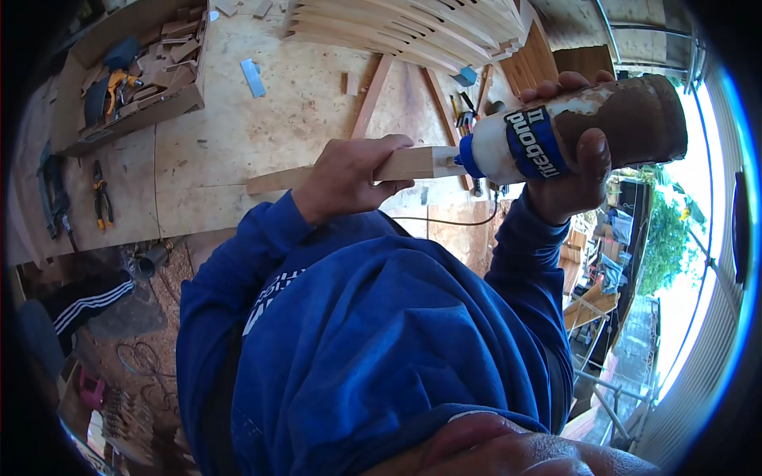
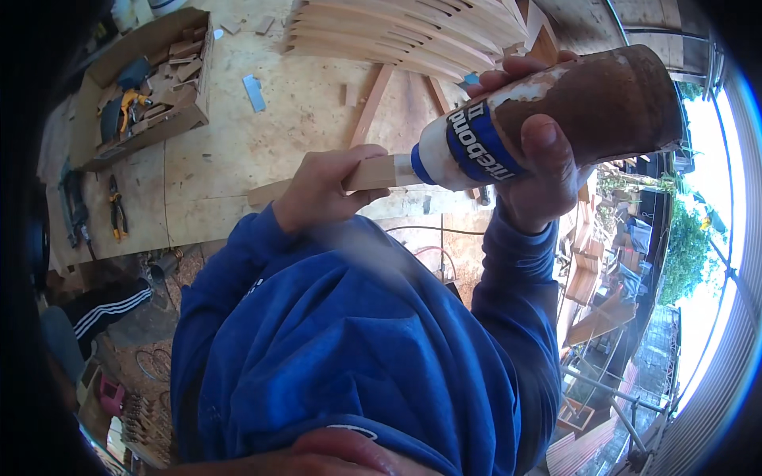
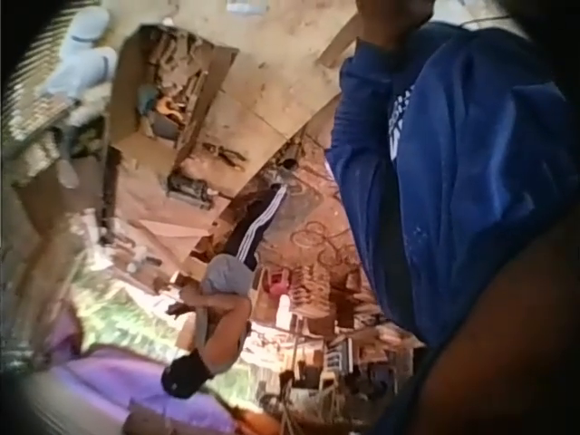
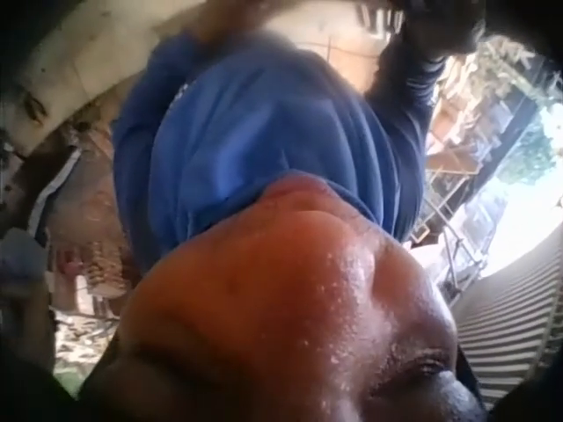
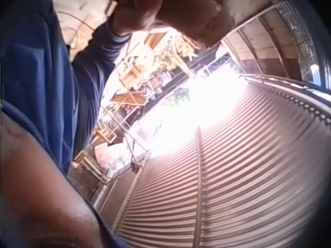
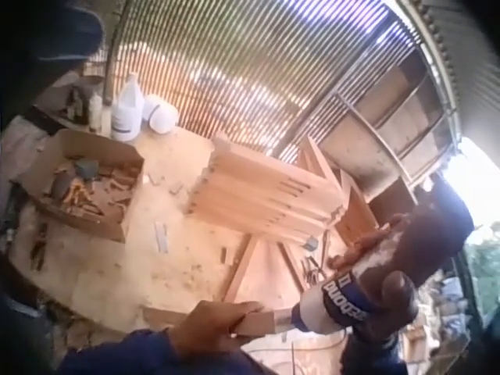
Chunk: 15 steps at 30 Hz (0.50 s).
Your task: Apply glue and assemble wooden frame pieces for furniture production.
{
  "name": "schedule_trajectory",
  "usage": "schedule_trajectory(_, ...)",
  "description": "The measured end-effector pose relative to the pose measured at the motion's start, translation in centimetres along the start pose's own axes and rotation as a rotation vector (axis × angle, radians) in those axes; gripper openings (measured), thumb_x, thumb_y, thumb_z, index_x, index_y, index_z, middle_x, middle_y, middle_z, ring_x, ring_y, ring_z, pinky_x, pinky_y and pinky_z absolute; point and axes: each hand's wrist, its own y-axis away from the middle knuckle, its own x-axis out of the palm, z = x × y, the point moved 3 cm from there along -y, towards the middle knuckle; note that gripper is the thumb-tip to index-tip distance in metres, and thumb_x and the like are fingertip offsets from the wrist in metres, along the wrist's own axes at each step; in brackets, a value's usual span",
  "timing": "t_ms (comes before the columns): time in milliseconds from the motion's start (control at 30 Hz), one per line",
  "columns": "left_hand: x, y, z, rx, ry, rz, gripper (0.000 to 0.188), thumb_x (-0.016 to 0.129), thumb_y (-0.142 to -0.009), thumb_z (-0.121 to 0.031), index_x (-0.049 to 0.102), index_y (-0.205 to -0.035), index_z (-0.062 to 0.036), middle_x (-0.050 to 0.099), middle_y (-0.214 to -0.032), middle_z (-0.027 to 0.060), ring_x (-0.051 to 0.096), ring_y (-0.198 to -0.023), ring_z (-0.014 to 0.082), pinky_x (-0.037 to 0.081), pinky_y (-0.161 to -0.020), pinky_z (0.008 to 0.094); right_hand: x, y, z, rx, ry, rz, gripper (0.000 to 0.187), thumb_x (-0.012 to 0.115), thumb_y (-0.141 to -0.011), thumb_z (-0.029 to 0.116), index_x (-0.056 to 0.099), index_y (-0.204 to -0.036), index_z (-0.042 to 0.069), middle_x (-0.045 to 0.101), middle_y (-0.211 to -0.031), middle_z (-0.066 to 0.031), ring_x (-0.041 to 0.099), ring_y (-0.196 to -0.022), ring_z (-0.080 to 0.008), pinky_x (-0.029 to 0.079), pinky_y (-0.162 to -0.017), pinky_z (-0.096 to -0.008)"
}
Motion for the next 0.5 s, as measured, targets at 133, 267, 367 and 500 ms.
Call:
schedule_trajectory(133,-1.2,-0.5,-1.9,0.215,-0.023,-0.096,0.059,0.079,-0.081,-0.017,0.054,-0.134,-0.0123,0.068,-0.103,0.015,0.07,-0.084,0.0327,0.055,-0.068,0.0415,-1.1,0.4,0.8,0.003,-0.321,0.004,0.068,0.07,-0.087,0.028,0.04,-0.142,0.001,0.061,-0.124,-0.0241,0.065,-0.109,-0.0362,0.056,-0.095,-0.0505)
schedule_trajectory(267,-1.9,-2.3,-1.6,0.359,0.052,0.007,0.064,0.074,-0.079,-0.01,0.049,-0.137,-0.012,0.066,-0.112,0.015,0.069,-0.084,0.0331,0.056,-0.072,0.0433,-4.0,-0.1,2.2,-0.045,-0.199,-0.076,0.062,0.067,-0.087,0.032,0.045,-0.136,0.002,0.06,-0.123,-0.0201,0.063,-0.112,-0.0346,0.051,-0.101,-0.052)
schedule_trajectory(367,-2.2,-2.8,-3.3,0.48,-0.115,0.088,0.062,0.069,-0.074,-0.001,0.052,-0.132,-0.0137,0.065,-0.131,0.0127,0.069,-0.095,0.0367,0.059,-0.078,0.0384,-5.1,-0.3,3.0,-0.06,-0.239,-0.166,0.058,0.066,-0.086,0.033,0.049,-0.133,0.002,0.061,-0.121,-0.0198,0.063,-0.111,-0.0327,0.049,-0.102,-0.0509)
schedule_trajectory(500,-2.6,-3.0,-4.1,0.345,-0.126,0.204,0.061,0.066,-0.072,-0.004,0.053,-0.131,-0.0122,0.065,-0.128,0.0154,0.069,-0.094,0.0375,0.059,-0.078,0.0393,-7.2,-0.3,4.1,-0.089,-0.244,-0.218,0.056,0.064,-0.085,0.037,0.052,-0.127,0.001,0.062,-0.119,-0.0198,0.063,-0.109,-0.0327,0.05,-0.101,-0.0485)
